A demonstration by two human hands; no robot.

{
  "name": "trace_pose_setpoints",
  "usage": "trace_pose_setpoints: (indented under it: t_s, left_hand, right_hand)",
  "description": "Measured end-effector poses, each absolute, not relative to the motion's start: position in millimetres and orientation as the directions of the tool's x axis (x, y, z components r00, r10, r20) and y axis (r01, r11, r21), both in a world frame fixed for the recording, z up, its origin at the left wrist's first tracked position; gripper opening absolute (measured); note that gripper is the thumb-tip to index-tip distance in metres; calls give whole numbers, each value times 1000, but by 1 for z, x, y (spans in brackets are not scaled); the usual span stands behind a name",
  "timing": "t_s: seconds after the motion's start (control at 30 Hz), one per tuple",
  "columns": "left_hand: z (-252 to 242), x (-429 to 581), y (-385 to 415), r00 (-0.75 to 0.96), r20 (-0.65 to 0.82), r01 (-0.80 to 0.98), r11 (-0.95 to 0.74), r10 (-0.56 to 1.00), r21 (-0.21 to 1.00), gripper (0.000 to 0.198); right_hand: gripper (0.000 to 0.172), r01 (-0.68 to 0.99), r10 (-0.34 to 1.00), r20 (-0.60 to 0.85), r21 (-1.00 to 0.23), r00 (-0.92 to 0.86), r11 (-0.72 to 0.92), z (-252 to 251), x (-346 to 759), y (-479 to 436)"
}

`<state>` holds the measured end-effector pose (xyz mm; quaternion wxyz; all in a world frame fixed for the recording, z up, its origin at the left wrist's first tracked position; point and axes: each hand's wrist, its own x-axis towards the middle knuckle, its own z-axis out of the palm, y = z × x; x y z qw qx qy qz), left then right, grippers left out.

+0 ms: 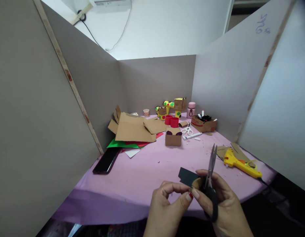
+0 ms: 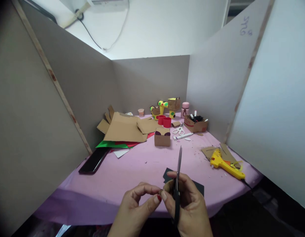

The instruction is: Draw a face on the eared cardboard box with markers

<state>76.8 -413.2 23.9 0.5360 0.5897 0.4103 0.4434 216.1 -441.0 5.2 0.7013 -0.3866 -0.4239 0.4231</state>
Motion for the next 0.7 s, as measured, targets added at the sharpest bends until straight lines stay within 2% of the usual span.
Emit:
trace_pose_setpoints:
  t_s: [0.2,0.47,0.57,0.63,0.7]
  left_hand:
    - [23,81,-417,213,176,-87,-161,961,983,9]
    - [27,80,-417,238,92,-40,-85,967,996,16]
    - [29,76,-416,248,77,-25,-73,966,997,17]
    - [32,72,-415,247,67,8,-71,967,997,19]
    - [35,69,-415,253,78,50,-93,964,994,20]
  right_hand:
    - [33,-254,906,284,-894,314,369,0,215,-443]
    - [29,-164,910,297,-921,289,352,2,212,-445]
    - [28,-10,947,280,-959,156,285,3,224,-448]
    - [31,191,968,251,-951,21,242,4,235,-451]
    - [36,411,969,241,-880,-42,237,7,247,-455]
